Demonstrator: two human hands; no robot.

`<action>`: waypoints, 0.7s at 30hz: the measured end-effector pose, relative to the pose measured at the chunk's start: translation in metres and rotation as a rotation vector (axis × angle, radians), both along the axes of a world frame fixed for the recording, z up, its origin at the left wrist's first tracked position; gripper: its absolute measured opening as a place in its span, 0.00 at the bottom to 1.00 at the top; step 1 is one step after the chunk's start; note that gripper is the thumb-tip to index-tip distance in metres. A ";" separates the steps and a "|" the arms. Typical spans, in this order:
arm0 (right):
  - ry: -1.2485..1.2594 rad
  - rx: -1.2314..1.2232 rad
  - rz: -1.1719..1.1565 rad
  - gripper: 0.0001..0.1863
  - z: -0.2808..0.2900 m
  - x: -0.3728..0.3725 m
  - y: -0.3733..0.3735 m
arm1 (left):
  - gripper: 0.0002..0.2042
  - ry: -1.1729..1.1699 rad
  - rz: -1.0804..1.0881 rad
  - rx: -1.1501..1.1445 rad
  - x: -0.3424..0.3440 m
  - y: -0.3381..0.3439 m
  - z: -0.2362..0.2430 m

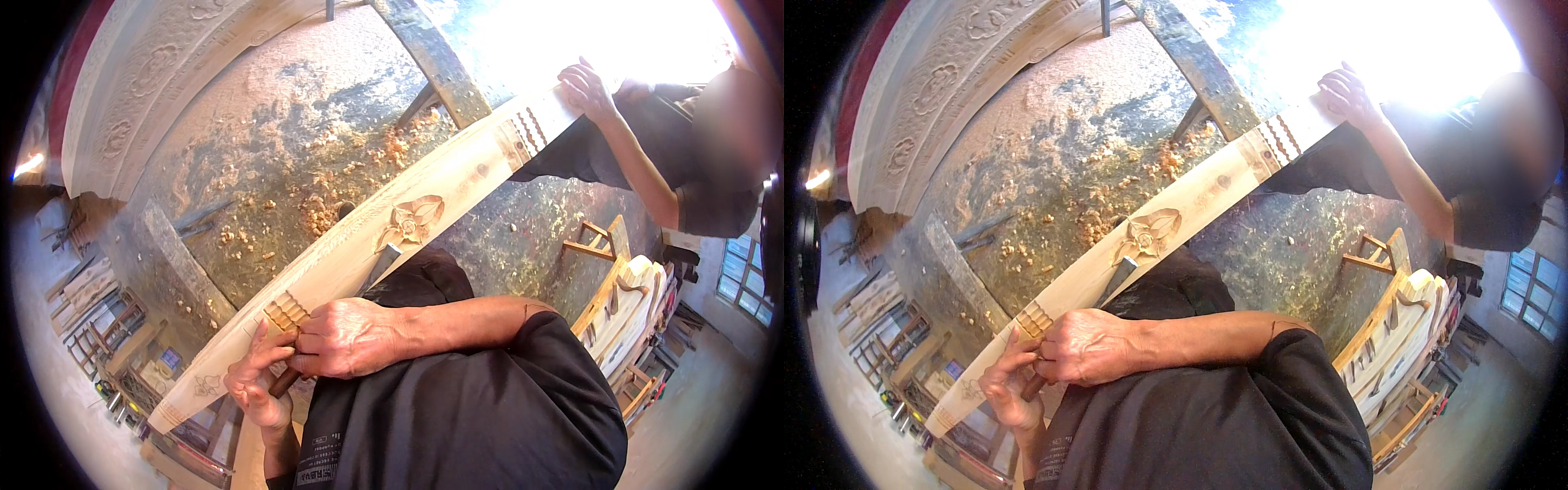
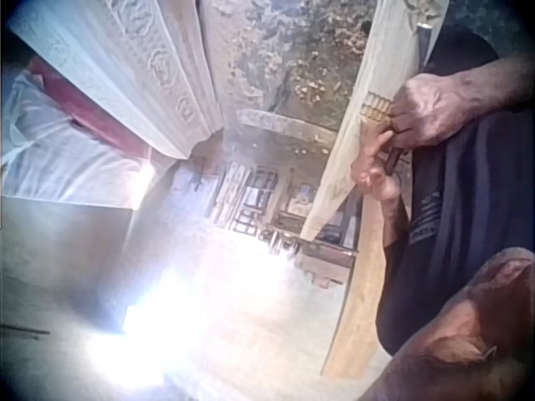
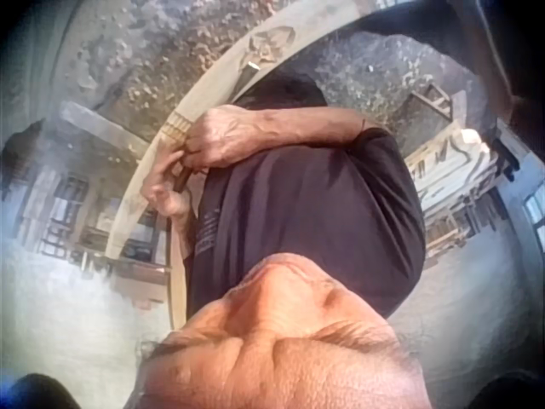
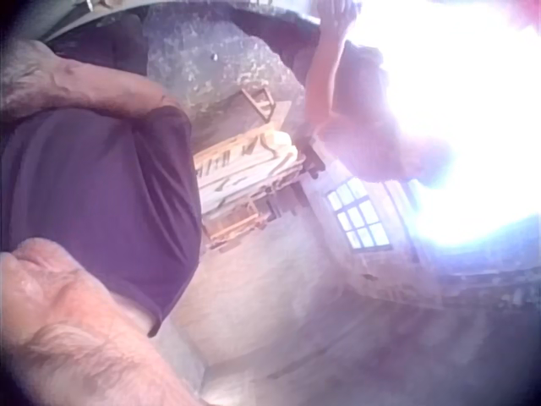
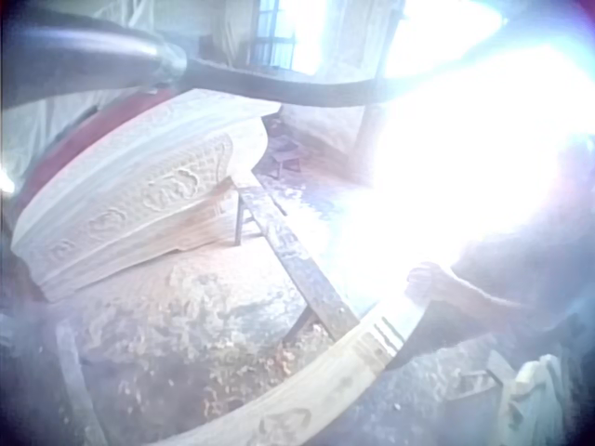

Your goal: The person carves decorative patterns into a long wooden plank using a chisel and their hands.

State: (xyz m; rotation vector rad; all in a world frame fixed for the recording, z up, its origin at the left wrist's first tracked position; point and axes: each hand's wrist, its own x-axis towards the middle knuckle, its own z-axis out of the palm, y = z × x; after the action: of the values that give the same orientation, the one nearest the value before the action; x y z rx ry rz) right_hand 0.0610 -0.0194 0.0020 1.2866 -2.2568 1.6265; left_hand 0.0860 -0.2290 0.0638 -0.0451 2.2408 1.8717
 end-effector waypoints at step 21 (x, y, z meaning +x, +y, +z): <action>-0.031 0.004 0.028 0.07 0.000 -0.004 0.006 | 0.40 0.052 0.017 -0.122 0.003 0.003 -0.006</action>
State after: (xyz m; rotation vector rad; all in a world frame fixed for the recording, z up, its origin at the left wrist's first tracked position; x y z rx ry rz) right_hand 0.0574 -0.0134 0.0018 1.3093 -2.2711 1.6628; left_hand 0.0886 -0.2255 0.0578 -0.0355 2.3948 1.7614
